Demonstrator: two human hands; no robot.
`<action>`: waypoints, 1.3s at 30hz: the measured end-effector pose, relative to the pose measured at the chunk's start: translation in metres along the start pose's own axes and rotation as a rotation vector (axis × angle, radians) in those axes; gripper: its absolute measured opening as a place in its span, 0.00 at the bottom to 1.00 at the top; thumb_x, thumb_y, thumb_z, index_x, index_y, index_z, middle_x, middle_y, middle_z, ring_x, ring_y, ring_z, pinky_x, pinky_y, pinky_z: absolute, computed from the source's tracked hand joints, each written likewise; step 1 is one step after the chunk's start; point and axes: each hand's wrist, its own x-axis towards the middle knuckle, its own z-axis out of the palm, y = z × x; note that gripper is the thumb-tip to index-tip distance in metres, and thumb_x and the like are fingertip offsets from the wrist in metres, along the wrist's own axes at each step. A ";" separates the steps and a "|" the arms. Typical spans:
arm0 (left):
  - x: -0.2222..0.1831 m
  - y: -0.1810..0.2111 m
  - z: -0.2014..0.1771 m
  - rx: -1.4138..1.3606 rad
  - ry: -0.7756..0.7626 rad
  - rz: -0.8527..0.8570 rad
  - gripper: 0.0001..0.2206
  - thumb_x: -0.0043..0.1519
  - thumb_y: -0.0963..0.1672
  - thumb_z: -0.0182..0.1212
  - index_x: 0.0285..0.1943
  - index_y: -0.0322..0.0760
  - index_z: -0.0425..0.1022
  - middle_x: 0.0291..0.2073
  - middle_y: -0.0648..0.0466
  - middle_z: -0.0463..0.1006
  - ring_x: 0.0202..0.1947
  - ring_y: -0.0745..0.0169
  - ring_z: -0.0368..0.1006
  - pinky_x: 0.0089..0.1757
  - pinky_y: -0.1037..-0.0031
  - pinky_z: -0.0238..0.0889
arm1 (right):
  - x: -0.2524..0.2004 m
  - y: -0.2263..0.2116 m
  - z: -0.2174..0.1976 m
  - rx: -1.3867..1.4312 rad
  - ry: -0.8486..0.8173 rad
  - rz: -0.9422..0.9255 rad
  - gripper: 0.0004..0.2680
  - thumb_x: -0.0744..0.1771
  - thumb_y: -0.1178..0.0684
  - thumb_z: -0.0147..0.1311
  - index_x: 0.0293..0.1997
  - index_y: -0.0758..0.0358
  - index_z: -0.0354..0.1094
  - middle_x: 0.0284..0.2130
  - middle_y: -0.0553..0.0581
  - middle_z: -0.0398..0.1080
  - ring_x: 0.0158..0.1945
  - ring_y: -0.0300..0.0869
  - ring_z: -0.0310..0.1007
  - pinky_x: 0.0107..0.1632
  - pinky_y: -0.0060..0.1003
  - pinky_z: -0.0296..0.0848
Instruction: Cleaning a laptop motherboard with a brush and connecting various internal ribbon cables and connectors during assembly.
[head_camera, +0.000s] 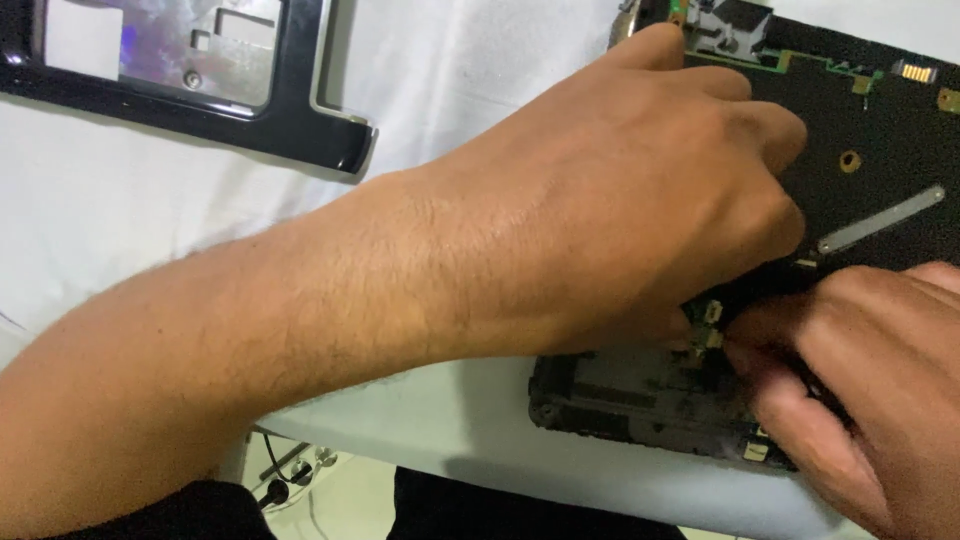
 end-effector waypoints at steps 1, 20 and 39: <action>0.000 0.000 -0.001 -0.001 0.000 -0.001 0.10 0.45 0.55 0.74 0.27 0.59 0.81 0.31 0.60 0.75 0.32 0.50 0.72 0.37 0.54 0.58 | 0.000 0.000 0.000 -0.003 -0.011 0.006 0.05 0.63 0.52 0.57 0.39 0.52 0.73 0.31 0.47 0.74 0.33 0.49 0.74 0.43 0.49 0.68; 0.001 0.000 0.002 -0.017 0.039 0.005 0.05 0.48 0.52 0.70 0.23 0.59 0.79 0.29 0.60 0.74 0.30 0.49 0.71 0.35 0.55 0.57 | 0.011 -0.005 -0.005 0.002 -0.072 0.088 0.03 0.62 0.51 0.55 0.35 0.48 0.69 0.23 0.47 0.69 0.28 0.49 0.71 0.37 0.47 0.67; 0.001 0.002 0.013 0.026 0.110 -0.022 0.07 0.50 0.46 0.65 0.21 0.59 0.76 0.26 0.62 0.75 0.28 0.51 0.71 0.34 0.56 0.57 | 0.005 -0.002 -0.003 0.074 -0.072 0.104 0.05 0.63 0.50 0.54 0.39 0.51 0.73 0.30 0.48 0.76 0.29 0.49 0.74 0.37 0.47 0.68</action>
